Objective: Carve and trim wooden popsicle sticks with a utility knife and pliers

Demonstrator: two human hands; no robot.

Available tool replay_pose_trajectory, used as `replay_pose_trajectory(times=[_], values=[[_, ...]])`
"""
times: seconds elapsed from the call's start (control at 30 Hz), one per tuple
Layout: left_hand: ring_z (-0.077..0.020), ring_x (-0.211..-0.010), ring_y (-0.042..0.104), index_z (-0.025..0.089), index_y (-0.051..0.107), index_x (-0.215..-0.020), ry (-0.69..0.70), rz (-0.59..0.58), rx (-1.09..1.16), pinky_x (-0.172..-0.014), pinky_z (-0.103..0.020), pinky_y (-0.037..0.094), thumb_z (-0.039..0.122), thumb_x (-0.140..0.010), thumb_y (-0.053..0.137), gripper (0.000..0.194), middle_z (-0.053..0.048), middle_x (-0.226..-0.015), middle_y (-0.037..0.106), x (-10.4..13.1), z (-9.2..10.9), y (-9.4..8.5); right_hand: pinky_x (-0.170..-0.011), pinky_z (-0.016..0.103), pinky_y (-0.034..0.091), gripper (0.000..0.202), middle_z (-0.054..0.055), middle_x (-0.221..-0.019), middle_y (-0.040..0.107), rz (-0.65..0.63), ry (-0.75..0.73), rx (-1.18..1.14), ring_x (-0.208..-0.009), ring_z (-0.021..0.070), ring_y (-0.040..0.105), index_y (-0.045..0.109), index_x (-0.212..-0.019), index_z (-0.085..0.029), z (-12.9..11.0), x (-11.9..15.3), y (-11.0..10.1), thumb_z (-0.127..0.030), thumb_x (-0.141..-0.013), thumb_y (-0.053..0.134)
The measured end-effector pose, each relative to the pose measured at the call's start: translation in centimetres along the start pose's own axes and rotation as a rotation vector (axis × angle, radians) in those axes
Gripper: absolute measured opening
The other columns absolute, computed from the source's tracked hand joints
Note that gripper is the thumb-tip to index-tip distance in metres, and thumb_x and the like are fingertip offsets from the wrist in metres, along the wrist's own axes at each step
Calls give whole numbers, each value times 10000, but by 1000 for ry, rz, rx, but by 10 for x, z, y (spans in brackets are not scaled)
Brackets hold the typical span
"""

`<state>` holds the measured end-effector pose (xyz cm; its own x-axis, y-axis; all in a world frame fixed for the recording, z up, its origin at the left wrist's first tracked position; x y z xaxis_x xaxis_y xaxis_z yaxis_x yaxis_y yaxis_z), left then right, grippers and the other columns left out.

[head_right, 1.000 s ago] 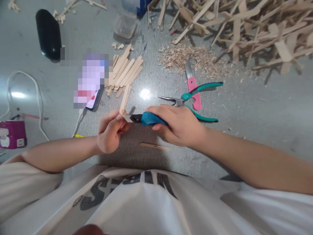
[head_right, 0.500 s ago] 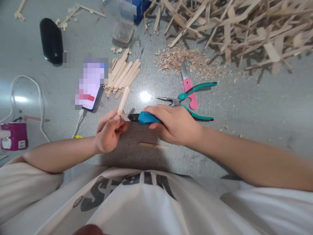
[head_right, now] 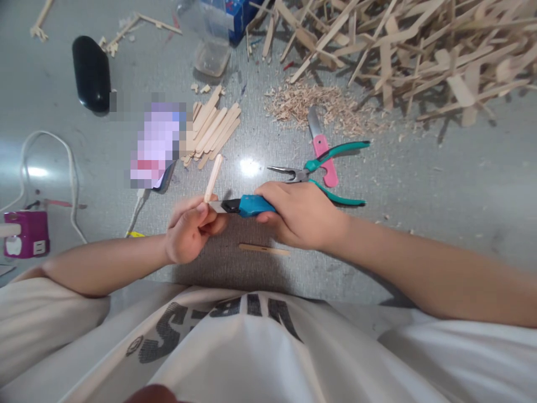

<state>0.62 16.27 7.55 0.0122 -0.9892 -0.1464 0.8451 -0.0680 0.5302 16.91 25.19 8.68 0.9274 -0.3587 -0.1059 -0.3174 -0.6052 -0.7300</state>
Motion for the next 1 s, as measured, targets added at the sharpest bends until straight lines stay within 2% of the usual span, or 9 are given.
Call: replay_pose_trajectory(times=[0.17,0.33,0.43,0.5,0.6,0.67,0.83,0.93,1.0], values=[[-42,-427,205,229,379,-778,36,-72,30,-447,-174,221,354,-1205,497,459,96,-608,231,0,2,7,-584,346,395,606,52,-804,668,-43,-48,-1,-642,214,614,601,-1103,-217,-2,1,-2,-660,-1259,218],[-58,-437,220,237,435,-835,86,-144,-24,-449,-188,241,294,-1211,444,380,93,-613,258,3,2,7,-595,351,387,609,42,-783,623,-82,-30,-21,-635,217,584,539,-1041,-246,0,4,3,-705,-1241,194],[-78,-460,295,240,493,-851,75,-171,-113,-467,-222,290,381,-1216,438,394,74,-623,353,9,-6,2,-589,348,371,583,33,-769,595,-87,-33,-22,-625,218,561,529,-1040,-250,0,5,3,-690,-1244,207],[-88,-482,343,242,501,-839,24,-177,-160,-485,-244,323,485,-1212,447,448,52,-639,427,13,-13,-3,-596,344,365,535,39,-785,607,-92,-37,-27,-635,219,563,539,-1050,-243,0,6,2,-645,-1253,250],[-97,-507,379,246,498,-831,-54,-178,-193,-507,-262,347,592,-1202,449,510,35,-656,465,19,-21,-8,-609,334,362,453,40,-796,618,-90,-42,-48,-642,216,565,551,-1054,-235,-1,7,1,-579,-1253,335],[-93,-513,383,243,502,-844,-39,-178,-206,-510,-254,350,576,-1208,451,496,37,-665,461,18,-19,-8,-604,329,360,456,35,-791,613,-79,-51,-42,-635,209,560,540,-1049,-236,-3,6,1,-575,-1259,318],[-60,-478,298,235,480,-871,99,-145,-173,-473,-191,284,318,-1218,458,357,70,-660,380,6,-3,-1,-552,330,347,438,13,-764,608,30,-77,-8,-591,197,541,509,-1068,-242,-6,5,2,-563,-1277,295],[-71,-484,252,236,428,-832,78,-103,-93,-452,-198,229,328,-1210,458,390,72,-651,304,0,0,0,-535,350,327,452,18,-767,632,109,-89,-3,-582,202,547,537,-1104,-238,-6,4,0,-584,-1275,303],[-78,-499,244,238,398,-820,40,-110,-47,-459,-205,219,346,-1210,444,407,68,-653,283,-1,-1,1,-553,358,350,493,33,-789,663,82,-88,-18,-602,204,579,562,-1126,-231,-5,3,0,-609,-1273,281]])
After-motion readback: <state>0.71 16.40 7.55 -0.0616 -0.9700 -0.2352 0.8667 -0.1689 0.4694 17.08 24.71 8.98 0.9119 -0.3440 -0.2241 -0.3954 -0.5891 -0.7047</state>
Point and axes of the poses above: each hand's wrist, its own x-axis away from the middle knuckle, its own y-axis out of the palm, z = x × y, the point moved 6 cm from there along -x, towards the middle knuckle
